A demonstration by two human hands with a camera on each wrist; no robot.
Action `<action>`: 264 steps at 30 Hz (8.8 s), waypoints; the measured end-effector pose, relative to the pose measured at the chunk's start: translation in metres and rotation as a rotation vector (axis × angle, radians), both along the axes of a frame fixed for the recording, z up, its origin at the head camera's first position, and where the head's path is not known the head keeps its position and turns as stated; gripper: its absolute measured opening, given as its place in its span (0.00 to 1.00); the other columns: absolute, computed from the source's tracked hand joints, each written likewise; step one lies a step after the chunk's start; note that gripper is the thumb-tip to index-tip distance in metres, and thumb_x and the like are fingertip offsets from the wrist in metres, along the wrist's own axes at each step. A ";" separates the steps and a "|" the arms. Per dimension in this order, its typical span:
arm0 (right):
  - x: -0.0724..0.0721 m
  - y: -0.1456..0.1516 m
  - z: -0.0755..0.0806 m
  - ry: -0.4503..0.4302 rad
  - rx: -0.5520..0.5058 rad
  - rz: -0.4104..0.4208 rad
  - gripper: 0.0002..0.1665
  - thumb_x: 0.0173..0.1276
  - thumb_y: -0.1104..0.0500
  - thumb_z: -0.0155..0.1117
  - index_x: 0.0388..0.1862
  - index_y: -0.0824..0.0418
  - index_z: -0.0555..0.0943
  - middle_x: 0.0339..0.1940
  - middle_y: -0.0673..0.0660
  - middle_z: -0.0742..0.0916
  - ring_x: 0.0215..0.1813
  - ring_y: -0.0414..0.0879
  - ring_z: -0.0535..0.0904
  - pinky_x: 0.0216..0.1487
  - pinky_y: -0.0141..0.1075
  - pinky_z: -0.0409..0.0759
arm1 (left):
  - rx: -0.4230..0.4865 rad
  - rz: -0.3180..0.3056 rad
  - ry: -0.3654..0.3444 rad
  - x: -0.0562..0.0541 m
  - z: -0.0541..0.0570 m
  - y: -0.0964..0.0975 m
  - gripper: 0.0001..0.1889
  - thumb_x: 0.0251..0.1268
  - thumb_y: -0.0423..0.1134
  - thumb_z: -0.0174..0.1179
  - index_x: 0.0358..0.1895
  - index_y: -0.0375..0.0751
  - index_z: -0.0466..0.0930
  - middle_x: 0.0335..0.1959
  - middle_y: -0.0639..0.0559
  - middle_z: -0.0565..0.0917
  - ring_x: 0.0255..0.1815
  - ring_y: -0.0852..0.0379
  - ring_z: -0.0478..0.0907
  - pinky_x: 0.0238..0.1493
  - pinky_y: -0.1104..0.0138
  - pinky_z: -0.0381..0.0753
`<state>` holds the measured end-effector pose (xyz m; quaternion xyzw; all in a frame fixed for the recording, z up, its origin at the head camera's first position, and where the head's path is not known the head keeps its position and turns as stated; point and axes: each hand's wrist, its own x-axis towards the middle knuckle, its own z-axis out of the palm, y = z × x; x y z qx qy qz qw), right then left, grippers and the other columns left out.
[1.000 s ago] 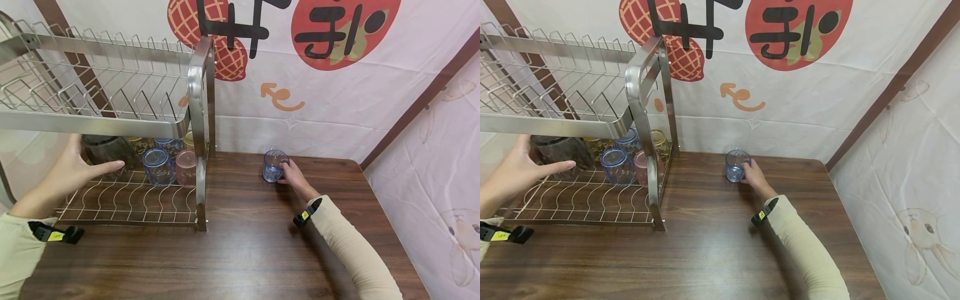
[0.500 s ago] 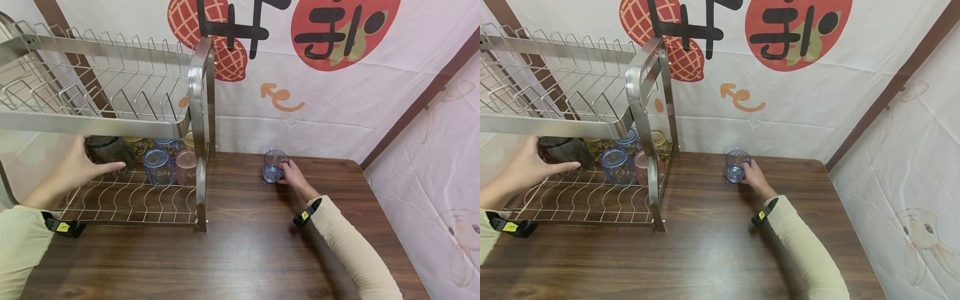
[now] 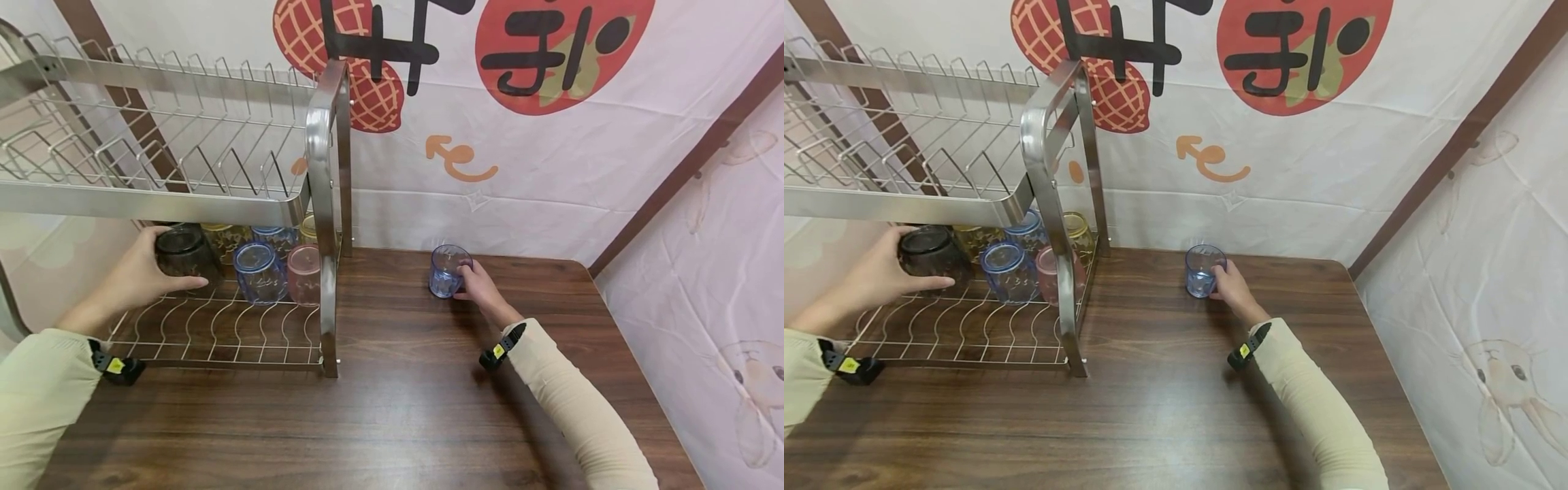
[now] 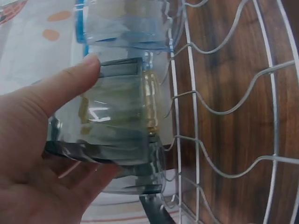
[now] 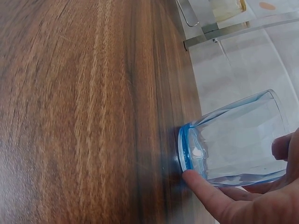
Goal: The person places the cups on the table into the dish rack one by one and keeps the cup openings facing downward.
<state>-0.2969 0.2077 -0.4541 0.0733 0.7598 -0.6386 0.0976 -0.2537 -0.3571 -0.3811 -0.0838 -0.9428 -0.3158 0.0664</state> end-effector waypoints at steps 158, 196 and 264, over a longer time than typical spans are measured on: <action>0.054 -0.003 0.082 0.058 -0.151 0.163 0.34 0.67 0.70 0.33 0.72 0.78 0.60 0.69 0.75 0.69 0.65 0.64 0.70 0.59 0.58 0.80 | 0.159 -0.387 -0.065 0.125 0.111 0.159 0.08 0.71 0.36 0.65 0.50 0.49 0.85 0.41 0.59 0.86 0.40 0.62 0.82 0.37 0.70 0.82; 0.094 -0.015 0.117 0.403 0.006 0.227 0.32 0.63 0.73 0.37 0.66 0.78 0.69 0.65 0.74 0.78 0.68 0.61 0.73 0.68 0.40 0.70 | 0.443 -0.601 -0.483 0.115 0.086 0.243 0.23 0.82 0.51 0.49 0.65 0.37 0.71 0.63 0.43 0.78 0.64 0.47 0.77 0.62 0.56 0.79; 0.128 -0.064 0.104 1.414 0.421 0.500 0.37 0.72 0.50 0.54 0.70 0.74 0.69 0.71 0.69 0.73 0.74 0.61 0.68 0.75 0.47 0.66 | 1.001 -0.613 -0.792 0.085 0.049 0.276 0.47 0.66 0.58 0.67 0.77 0.35 0.52 0.65 0.37 0.75 0.58 0.53 0.79 0.59 0.56 0.81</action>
